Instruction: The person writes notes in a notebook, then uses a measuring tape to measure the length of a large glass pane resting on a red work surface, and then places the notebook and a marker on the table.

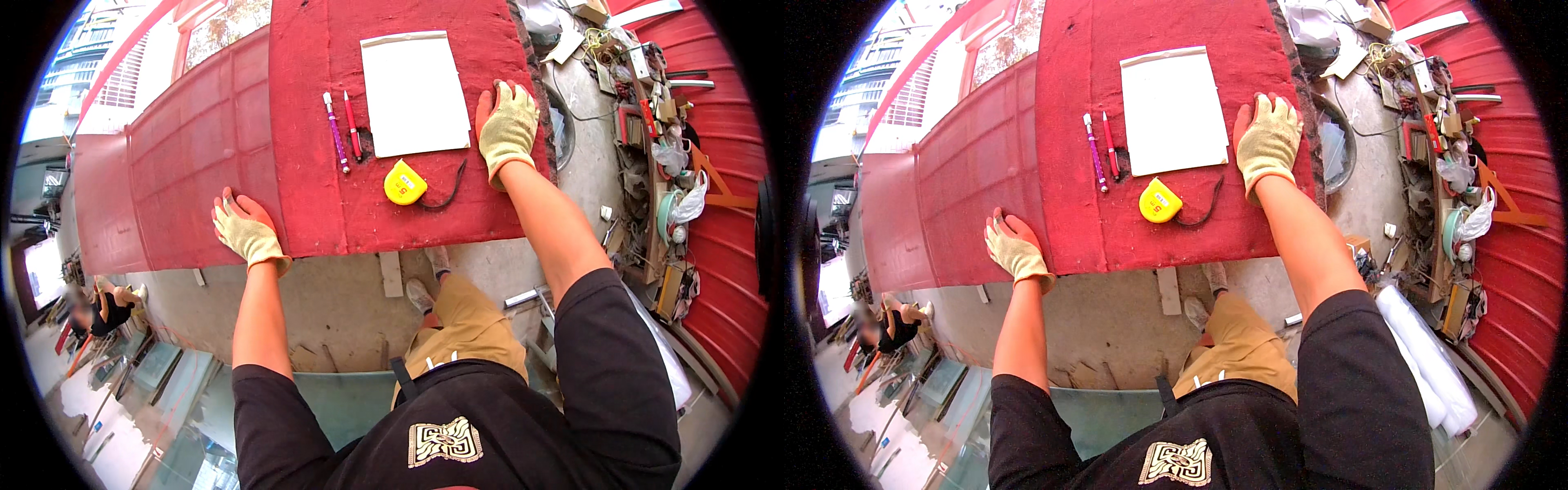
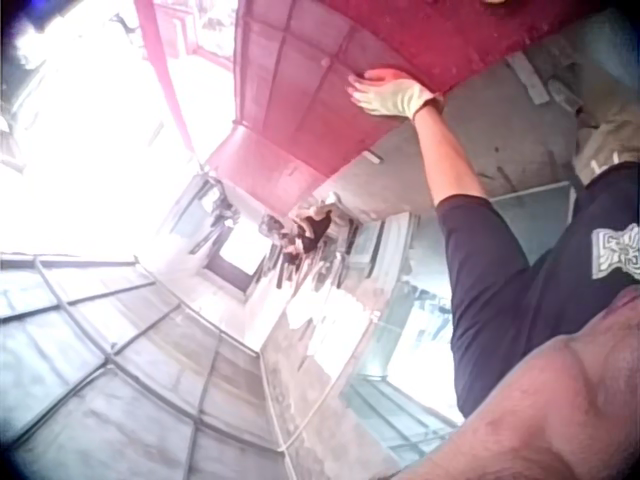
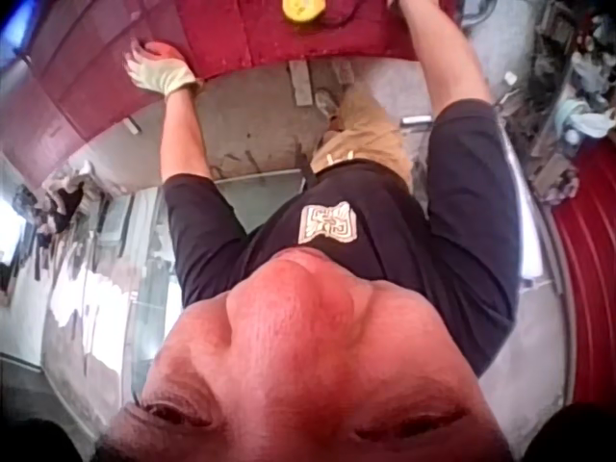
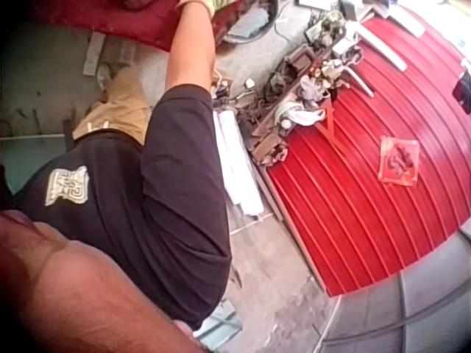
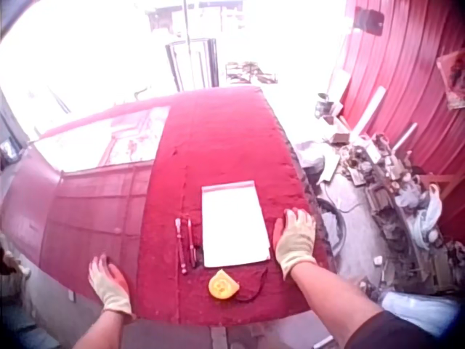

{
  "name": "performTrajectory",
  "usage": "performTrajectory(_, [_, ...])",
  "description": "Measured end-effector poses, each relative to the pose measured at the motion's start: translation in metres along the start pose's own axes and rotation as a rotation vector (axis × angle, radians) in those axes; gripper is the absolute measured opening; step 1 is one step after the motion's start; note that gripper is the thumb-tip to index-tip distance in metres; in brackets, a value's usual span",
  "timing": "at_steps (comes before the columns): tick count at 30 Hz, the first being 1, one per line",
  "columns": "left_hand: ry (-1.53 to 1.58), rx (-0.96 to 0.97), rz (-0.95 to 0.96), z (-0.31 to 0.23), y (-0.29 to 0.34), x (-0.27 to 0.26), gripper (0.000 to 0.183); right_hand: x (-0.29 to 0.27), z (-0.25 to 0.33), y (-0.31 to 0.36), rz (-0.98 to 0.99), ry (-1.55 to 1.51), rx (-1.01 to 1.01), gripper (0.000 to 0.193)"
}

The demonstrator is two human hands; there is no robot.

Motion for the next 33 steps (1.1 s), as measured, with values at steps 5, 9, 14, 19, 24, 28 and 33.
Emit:
performTrajectory(5, [-0.001, 0.002, 0.009, 0.0004, -0.0017, -0.0009, 0.047, 0.0008, 0.0010, -0.0016, 0.026, 0.016, 0.004, 0.041])
performTrajectory(9, [-0.009, 0.029, 0.021, -0.0021, -0.0026, -0.0005, 0.047, 0.0009, -0.0003, -0.0013, 0.077, 0.002, 0.027, 0.042])
performTrajectory(14, [-0.013, 0.014, 0.002, -0.0017, -0.0026, -0.0008, 0.042, 0.0006, -0.0010, -0.0028, 0.061, -0.016, 0.030, 0.042])
performTrajectory(19, [-0.005, -0.012, 0.027, -0.0022, -0.0049, -0.0021, 0.045, -0.0004, 0.0042, -0.0044, 0.093, -0.002, 0.014, 0.044])
performTrajectory(24, [0.014, -0.013, -0.010, -0.0050, -0.0060, -0.0054, 0.042, 0.0024, 0.0043, -0.0071, 0.095, -0.014, 0.013, 0.044])
performTrajectory(28, [0.003, -0.011, -0.002, -0.0063, -0.0078, -0.0064, 0.042, 0.0017, 0.0052, -0.0063, 0.099, -0.011, 0.003, 0.043])
performTrajectory(33, [-0.006, -0.009, -0.002, -0.0070, -0.0079, -0.0072, 0.042, 0.0009, 0.0058, -0.0069, 0.099, -0.004, 0.008, 0.042])
Point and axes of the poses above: each hand's wrist, its own y-axis away from the middle knuckle, its own x-axis out of the palm, z = x × y, the point moved 9 cm from there along -y, towards the middle knuckle, and after that the axes turned 10 degrees about -z, right-handed, at the moved point
